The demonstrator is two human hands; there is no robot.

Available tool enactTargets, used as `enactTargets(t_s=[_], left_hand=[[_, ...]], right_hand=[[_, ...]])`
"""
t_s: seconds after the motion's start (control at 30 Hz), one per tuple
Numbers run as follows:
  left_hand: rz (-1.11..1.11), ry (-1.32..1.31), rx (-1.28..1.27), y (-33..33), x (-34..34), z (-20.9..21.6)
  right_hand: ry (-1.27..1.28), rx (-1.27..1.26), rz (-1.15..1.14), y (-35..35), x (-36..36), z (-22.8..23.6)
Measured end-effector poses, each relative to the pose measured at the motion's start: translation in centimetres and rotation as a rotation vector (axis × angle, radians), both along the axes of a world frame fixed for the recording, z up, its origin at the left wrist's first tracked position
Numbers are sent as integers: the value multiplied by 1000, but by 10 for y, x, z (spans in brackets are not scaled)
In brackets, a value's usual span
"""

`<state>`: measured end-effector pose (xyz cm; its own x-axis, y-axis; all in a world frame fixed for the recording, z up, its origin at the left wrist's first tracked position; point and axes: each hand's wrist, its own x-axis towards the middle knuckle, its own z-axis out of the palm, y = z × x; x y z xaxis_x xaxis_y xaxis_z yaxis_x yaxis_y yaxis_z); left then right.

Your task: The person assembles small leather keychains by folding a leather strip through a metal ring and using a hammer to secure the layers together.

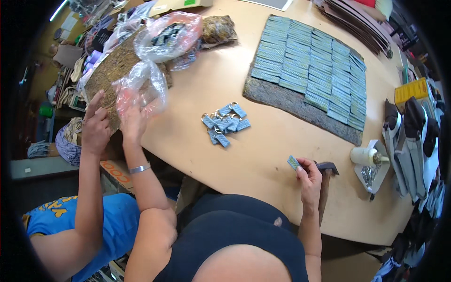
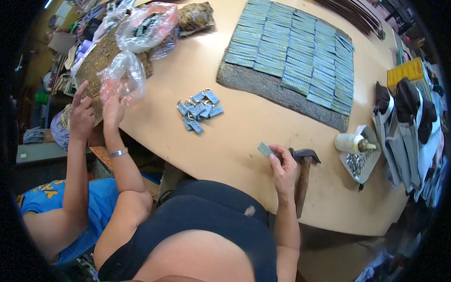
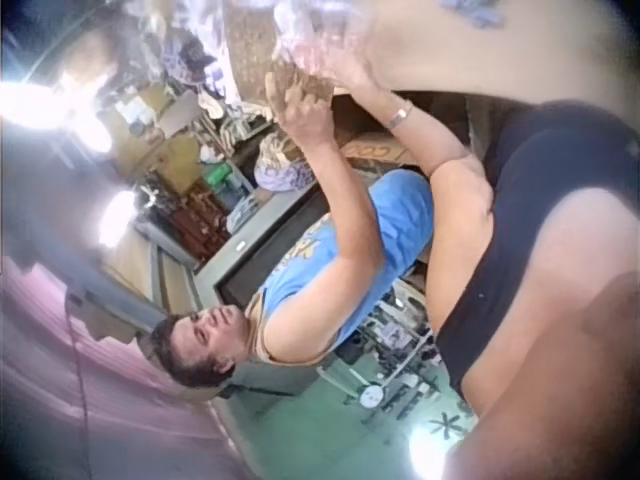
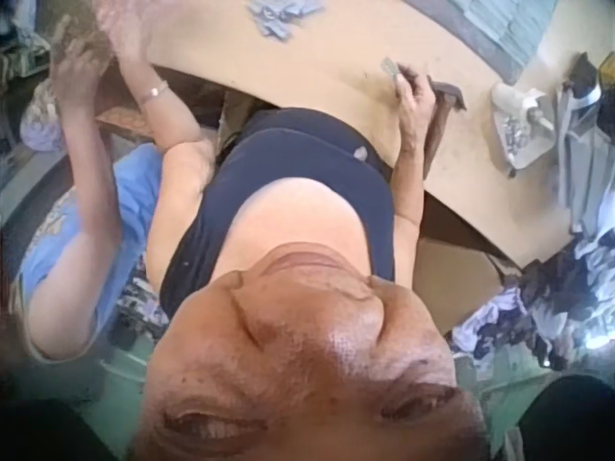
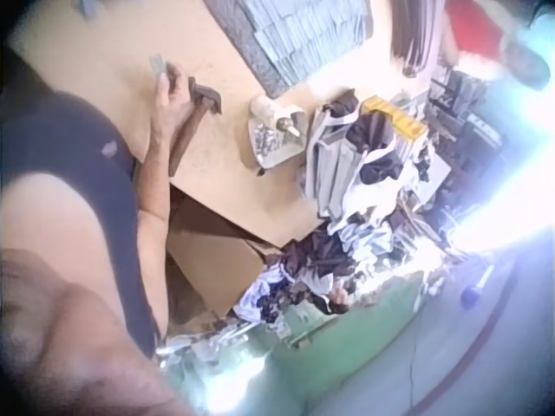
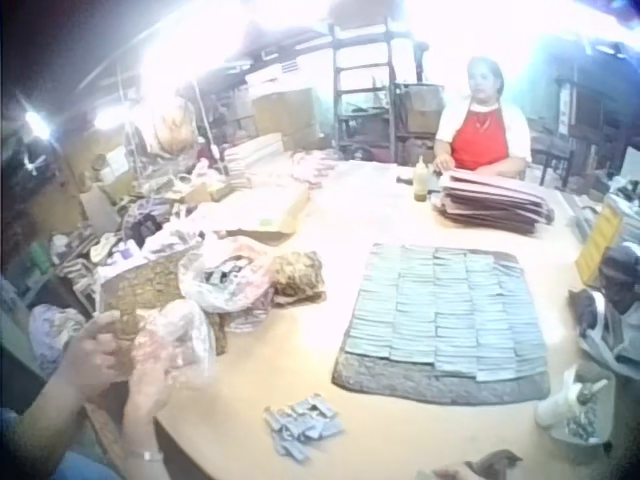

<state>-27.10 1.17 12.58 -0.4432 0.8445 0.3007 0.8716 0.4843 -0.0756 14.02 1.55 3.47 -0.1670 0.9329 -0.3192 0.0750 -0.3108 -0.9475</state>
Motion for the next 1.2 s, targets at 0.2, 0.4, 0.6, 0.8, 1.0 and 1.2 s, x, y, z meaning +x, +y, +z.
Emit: enactTargets(t_s=[0.2, 0.4, 0.6, 0.8, 1.0, 1.2], left_hand=[[-341, 155, 116, -7, 37, 15], [-564, -1600, 42, 17, 177, -33], [-467, -2317, -212, 27, 232, -68], [-434, -2311, -350, 25, 234, -70], [-418, -2506, -478, 25, 227, -79], [-440, -2498, -469, 19, 234, -79]], right_hand=[[41, 28, -68, 4, 2, 9], [-40, 197, -83, 9, -4, 25], [-95, 262, -95, 2, -3, 40], [-70, 254, -51, -1, -2, 35], [-38, 273, 18, 3, -4, 40], [8, 205, 36, 2, -8, 43]])
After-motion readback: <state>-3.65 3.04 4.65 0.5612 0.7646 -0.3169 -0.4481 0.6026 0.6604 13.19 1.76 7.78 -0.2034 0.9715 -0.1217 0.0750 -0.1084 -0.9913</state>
